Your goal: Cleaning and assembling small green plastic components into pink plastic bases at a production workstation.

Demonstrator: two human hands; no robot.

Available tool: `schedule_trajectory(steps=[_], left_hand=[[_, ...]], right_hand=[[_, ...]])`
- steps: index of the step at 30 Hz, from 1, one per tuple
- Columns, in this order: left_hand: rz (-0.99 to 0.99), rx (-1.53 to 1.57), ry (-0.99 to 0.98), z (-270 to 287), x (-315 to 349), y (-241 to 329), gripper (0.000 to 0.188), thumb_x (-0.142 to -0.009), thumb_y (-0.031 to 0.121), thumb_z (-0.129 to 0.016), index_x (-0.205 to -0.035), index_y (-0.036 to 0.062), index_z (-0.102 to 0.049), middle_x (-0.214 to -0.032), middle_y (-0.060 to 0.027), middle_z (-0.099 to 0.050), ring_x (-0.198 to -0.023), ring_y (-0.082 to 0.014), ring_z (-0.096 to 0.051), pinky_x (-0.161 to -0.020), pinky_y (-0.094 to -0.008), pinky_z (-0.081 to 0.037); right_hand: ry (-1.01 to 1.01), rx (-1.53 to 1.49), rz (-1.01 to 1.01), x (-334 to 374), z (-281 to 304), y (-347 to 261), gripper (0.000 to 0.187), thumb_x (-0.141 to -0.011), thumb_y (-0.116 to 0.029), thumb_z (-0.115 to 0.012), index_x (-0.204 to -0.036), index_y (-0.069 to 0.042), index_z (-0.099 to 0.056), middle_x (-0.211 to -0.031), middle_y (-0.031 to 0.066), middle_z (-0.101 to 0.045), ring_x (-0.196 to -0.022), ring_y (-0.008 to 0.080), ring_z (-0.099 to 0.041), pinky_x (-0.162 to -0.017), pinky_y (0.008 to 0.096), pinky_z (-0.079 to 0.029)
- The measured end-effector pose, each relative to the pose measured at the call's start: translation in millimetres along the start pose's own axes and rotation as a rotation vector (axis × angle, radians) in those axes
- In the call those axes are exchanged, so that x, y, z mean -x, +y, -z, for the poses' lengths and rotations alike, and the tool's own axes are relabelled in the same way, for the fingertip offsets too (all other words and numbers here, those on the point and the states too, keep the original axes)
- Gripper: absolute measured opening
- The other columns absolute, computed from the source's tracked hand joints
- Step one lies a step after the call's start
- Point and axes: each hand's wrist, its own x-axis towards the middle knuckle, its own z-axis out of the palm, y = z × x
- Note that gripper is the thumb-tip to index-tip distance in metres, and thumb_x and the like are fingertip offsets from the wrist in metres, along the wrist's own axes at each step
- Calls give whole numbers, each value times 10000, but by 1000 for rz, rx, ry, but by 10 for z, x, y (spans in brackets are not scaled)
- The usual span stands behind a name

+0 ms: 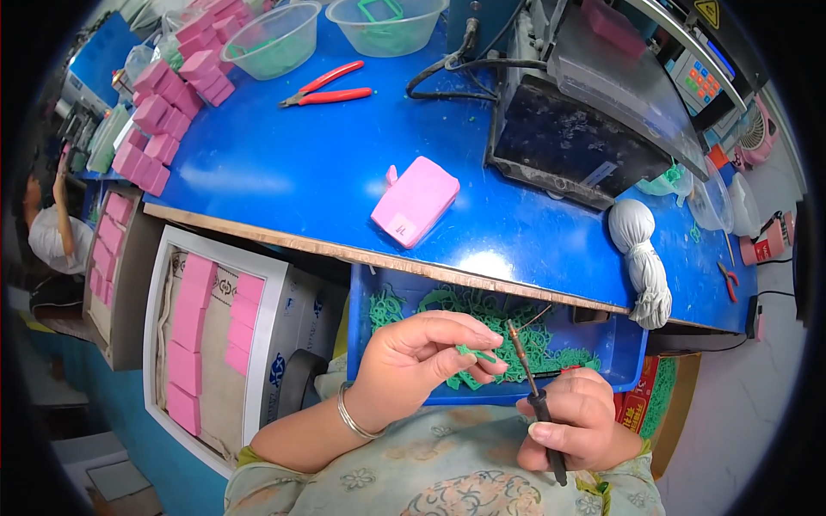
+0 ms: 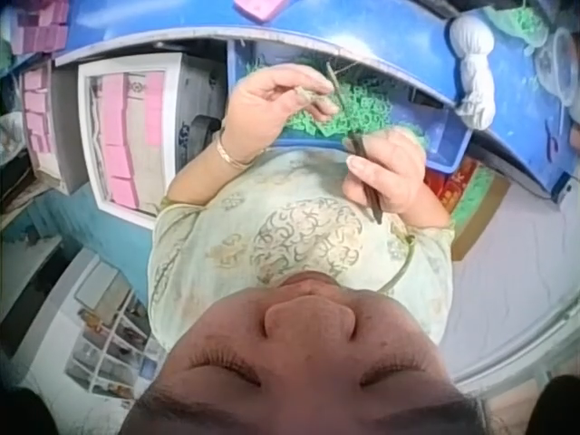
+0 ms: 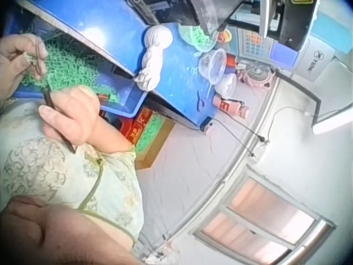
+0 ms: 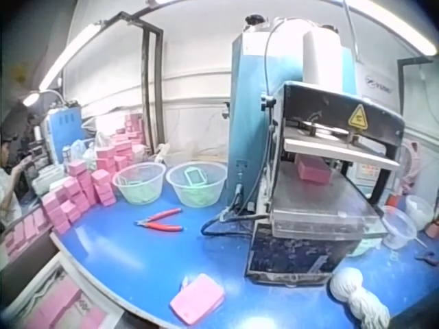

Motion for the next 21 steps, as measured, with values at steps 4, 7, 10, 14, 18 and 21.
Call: schedule_trajectory(steps=[4,7,10,14,18,21], left_hand=[[-30,-1,-1,0,-1,13,144,-824,36,-595,-958,-15,-582,-964,-203,-575,-779,-289,-637,-617,-344,-572],[-6,-34,-14,13,13,96,122,-813,-6,-593,-935,-19,-598,-989,-194,-573,-761,-255,-639,-584,-292,-561],[-101,-398,-62,19,29,187,167,-773,-55,-606,-924,3,-648,-1052,-146,-582,-819,-173,-621,-667,-251,-517],[-386,-577,-155,29,-50,183,128,-750,-64,-623,-870,-20,-640,-940,-151,-598,-783,-197,-617,-650,-267,-519],[-357,-611,-130,34,-50,176,119,-746,-38,-646,-862,-14,-646,-913,-136,-604,-799,-198,-612,-683,-276,-508],[-290,-545,-81,39,-9,155,109,-759,-10,-652,-867,-17,-643,-926,-131,-597,-773,-183,-607,-651,-257,-510]], right_hand=[[-19,-8,13,-12,-14,-2,279,-784,-288,-663,-947,-82,-573,-753,81,-606,-556,164,-580,-438,240,-414],[18,-21,-24,-11,-39,-3,279,-784,-288,-663,-948,-80,-572,-765,82,-610,-563,168,-583,-444,242,-414],[61,0,-82,-3,-46,-8,277,-788,-284,-659,-945,-75,-571,-768,82,-612,-564,172,-583,-449,246,-416],[20,-33,-77,8,-63,-8,283,-789,-284,-658,-947,-68,-566,-770,85,-613,-562,176,-580,-453,248,-416],[55,-49,-81,12,-86,-10,282,-801,-296,-647,-951,-71,-567,-771,87,-607,-560,174,-572,-449,253,-417],[156,-78,-61,13,-84,-13,274,-829,-313,-614,-957,-74,-574,-771,79,-587,-560,168,-567,-446,251,-421]])
